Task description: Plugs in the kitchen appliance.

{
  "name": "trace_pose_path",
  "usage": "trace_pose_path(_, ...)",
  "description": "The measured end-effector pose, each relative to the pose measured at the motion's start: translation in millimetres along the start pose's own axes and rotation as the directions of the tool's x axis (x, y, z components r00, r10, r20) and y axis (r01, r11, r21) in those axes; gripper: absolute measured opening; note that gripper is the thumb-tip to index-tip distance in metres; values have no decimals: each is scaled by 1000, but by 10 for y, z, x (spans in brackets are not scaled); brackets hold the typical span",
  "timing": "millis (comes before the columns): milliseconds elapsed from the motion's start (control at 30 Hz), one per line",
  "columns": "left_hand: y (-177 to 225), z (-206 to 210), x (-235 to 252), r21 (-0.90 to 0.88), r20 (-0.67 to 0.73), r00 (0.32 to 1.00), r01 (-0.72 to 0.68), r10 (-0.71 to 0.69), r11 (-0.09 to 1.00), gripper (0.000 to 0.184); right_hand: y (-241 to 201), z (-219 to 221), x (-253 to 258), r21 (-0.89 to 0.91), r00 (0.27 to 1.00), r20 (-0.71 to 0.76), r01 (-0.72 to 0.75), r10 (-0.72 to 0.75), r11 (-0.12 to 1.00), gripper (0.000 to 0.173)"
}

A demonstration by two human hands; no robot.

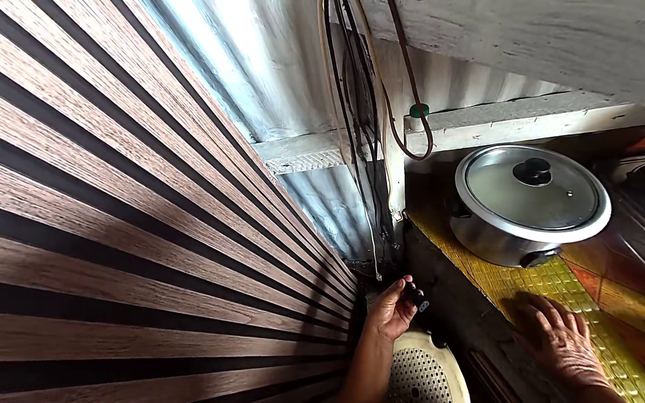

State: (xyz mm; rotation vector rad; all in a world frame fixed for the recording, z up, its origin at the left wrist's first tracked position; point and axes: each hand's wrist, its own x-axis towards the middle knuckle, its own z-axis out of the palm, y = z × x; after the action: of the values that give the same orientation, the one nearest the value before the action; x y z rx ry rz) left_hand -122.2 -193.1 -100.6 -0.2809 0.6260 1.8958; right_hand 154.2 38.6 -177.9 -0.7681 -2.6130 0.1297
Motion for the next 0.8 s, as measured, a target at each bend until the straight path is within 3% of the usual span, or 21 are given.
trace_pose_path(100,2,-94,28,107,57,998,-13,6,994,21,10,11,-5,-9,1000,-7,5,-5,1000,63)
trace_pose_path(267,-55,-133,85,490,-214,972,27,91,871,20,17,7,6,-23,1000,8,-9,10,1000,62)
trace_pose_path(367,-112,-217,145,649,-228,949,-19,219,760,19,15,16,4,-24,1000,5,-12,13,1000,62)
trace_pose_path(467,-164,-349,197,847,-136,910,-98,391,523,20,11,16,6,-31,1000,0,-7,7,1000,63)
trace_pose_path(533,-207,-491,260,958,-20,840,-138,542,250,25,3,-9,11,-16,1000,14,-15,16,1000,62)
trace_pose_path(600,-252,-587,288,980,47,756,-161,653,115,28,-6,-28,9,1,999,31,-24,24,1000,61)
trace_pose_path(733,-282,-775,371,962,28,614,-231,789,146,20,7,-17,3,-6,999,31,-22,22,1000,62)
trace_pose_path(800,-237,-879,407,943,-12,577,-265,816,202,23,3,-26,3,-4,999,39,-17,17,1000,62)
